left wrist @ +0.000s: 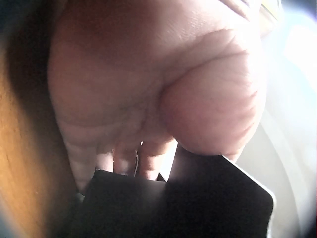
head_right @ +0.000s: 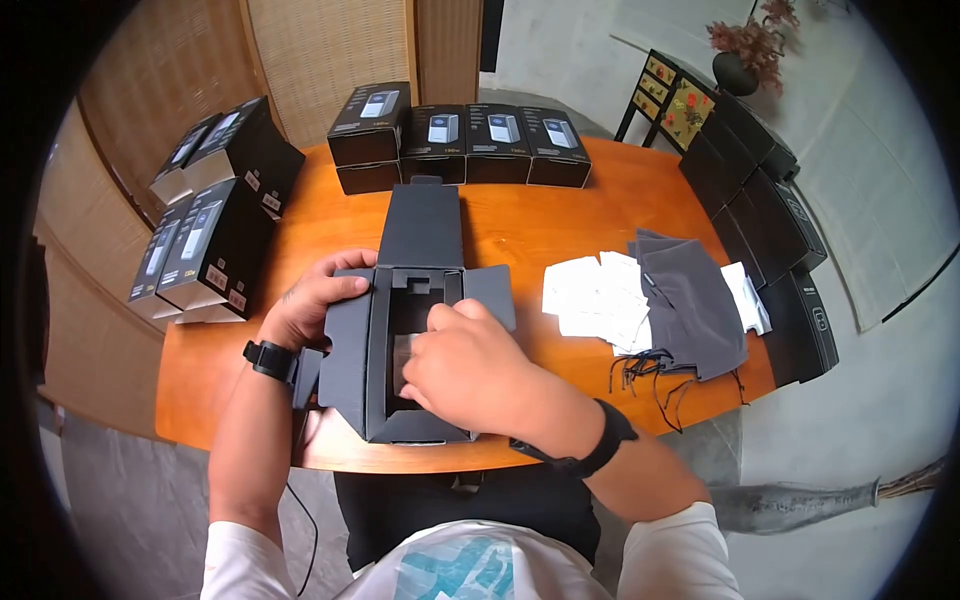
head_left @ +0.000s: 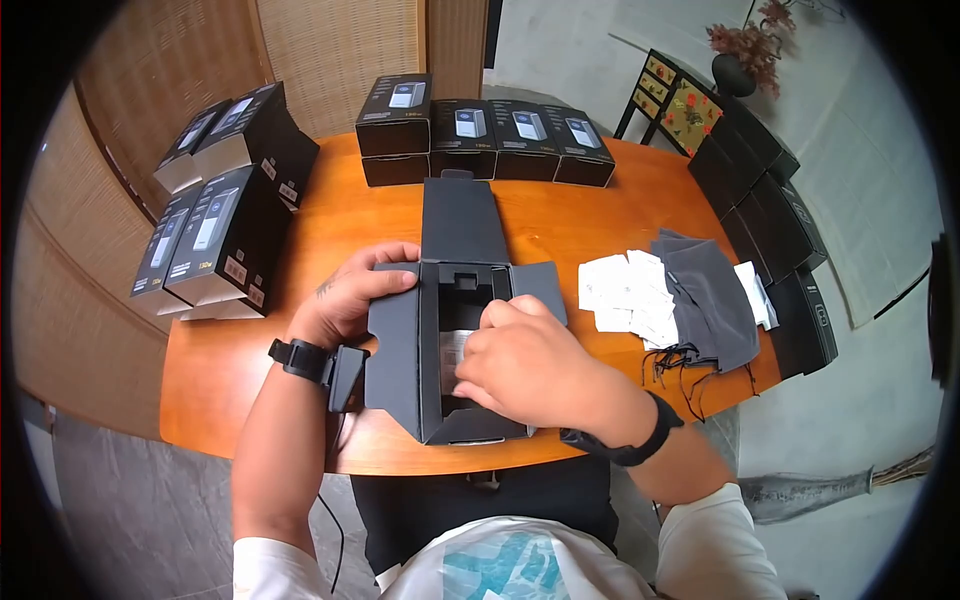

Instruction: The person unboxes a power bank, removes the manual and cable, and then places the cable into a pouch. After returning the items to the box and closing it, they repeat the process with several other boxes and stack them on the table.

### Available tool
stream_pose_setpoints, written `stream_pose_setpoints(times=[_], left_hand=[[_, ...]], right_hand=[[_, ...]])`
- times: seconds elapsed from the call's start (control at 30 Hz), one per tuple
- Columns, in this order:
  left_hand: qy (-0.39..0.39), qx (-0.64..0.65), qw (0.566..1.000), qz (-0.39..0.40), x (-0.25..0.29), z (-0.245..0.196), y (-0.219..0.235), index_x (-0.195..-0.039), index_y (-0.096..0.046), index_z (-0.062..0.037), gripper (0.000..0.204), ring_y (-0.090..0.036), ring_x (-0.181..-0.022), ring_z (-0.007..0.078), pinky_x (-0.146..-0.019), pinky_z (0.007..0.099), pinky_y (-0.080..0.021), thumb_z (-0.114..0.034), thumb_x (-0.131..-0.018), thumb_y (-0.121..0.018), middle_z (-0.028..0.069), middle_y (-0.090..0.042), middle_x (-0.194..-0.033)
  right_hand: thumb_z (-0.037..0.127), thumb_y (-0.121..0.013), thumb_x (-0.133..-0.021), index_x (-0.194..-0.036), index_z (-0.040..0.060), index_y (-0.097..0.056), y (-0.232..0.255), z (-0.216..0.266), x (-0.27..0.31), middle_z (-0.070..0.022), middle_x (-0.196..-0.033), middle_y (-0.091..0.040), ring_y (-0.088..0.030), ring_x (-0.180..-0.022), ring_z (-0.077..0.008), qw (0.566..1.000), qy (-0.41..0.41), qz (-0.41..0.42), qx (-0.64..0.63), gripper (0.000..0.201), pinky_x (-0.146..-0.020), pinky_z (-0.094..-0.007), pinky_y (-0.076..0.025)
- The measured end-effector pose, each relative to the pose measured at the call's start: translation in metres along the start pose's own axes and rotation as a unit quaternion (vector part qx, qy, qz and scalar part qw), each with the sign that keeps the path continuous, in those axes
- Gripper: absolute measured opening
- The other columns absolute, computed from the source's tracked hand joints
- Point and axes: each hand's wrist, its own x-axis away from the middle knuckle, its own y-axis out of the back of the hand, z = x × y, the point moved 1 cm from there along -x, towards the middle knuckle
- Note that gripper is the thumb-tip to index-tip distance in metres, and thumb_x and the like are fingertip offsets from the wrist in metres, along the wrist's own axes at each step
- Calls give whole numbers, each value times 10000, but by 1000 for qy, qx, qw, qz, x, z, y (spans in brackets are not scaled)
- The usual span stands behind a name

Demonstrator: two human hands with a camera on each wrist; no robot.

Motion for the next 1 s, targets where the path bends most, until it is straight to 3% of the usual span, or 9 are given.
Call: stream_pose_setpoints(times=[0.07, 0.17, 0.23, 0.3, 0.4, 0.53, 0.73, 1.0], left_hand=[[0, -7, 1000, 1, 0, 0, 1, -1262, -612, -10, 433, -691, -942, 150, -879, 301, -569, -155, -878, -751, 68, -702, -1089], [-1, 2, 1000, -1, -1, 0, -2, -1247, -617, -16, 422, -688, -929, 142, -868, 296, -570, -160, -876, -758, 58, -699, -1071], [-2, 5, 1000, 0, 2, -2, -5, -1242, -618, -17, 418, -688, -924, 139, -865, 293, -571, -160, -875, -760, 56, -698, -1066], [-2, 0, 1000, -5, 2, -2, -6, -1243, -617, -19, 428, -691, -925, 142, -868, 293, -572, -166, -869, -763, 61, -702, -1078], [-1, -9, 1000, -12, 0, -1, -3, -1247, -615, -18, 444, -695, -939, 151, -879, 300, -572, -173, -858, -761, 72, -705, -1094], [-2, -13, 1000, -15, 0, -1, -4, -1252, -612, -13, 450, -696, -941, 157, -880, 310, -573, -173, -855, -751, 77, -704, -1095], [-7, -34, 999, -23, 0, 0, -2, -1265, -606, -7, 465, -695, -940, 158, -875, 309, -574, -172, -853, -746, 79, -702, -1100], [-6, -38, 999, -30, 2, -2, -5, -1265, -611, -16, 455, -692, -933, 152, -860, 310, -578, -174, -859, -744, 72, -702, -1090]], right_hand=[[224, -738, -882, -923, 101, -772, 11, -8, 7, -54, -917, -714, -633, -964, -238, 999, 22, -2, -41, 134, -837, -357, -500], [168, -761, -852, -962, 78, -774, 43, -33, 26, -101, -980, -736, -653, -974, -283, 986, -10, -120, -112, 142, -871, -387, -516], [155, -740, -855, -935, 46, -755, 75, -47, 52, -105, -985, -738, -663, -995, -328, 967, -170, -178, -66, 136, -920, -429, -511], [135, -751, -840, -1038, 36, -746, 91, -73, 79, -125, -1085, -721, -652, -1047, -341, 938, -327, -114, 13, 221, -950, -432, -512], [174, -805, -787, -1239, 39, -683, 83, -98, 122, -170, -1185, -685, -623, -1140, -364, 904, -402, 53, 134, 488, -1009, -429, -502], [263, -877, -712, -1442, 50, -535, 59, -105, 139, -230, -1277, -630, -571, -1244, -397, 908, -402, 87, 77, 834, -1066, -436, -477], [305, -848, -741, -1424, 48, -545, 59, -104, 134, -230, -1273, -637, -571, -1248, -394, 898, -428, 80, 60, 791, -1062, -442, -477], [167, -769, -783, -1364, 37, -576, 55, -104, 126, -226, -1269, -641, -575, -1248, -387, 915, -393, 85, 22, 625, -1066, -431, -471]])
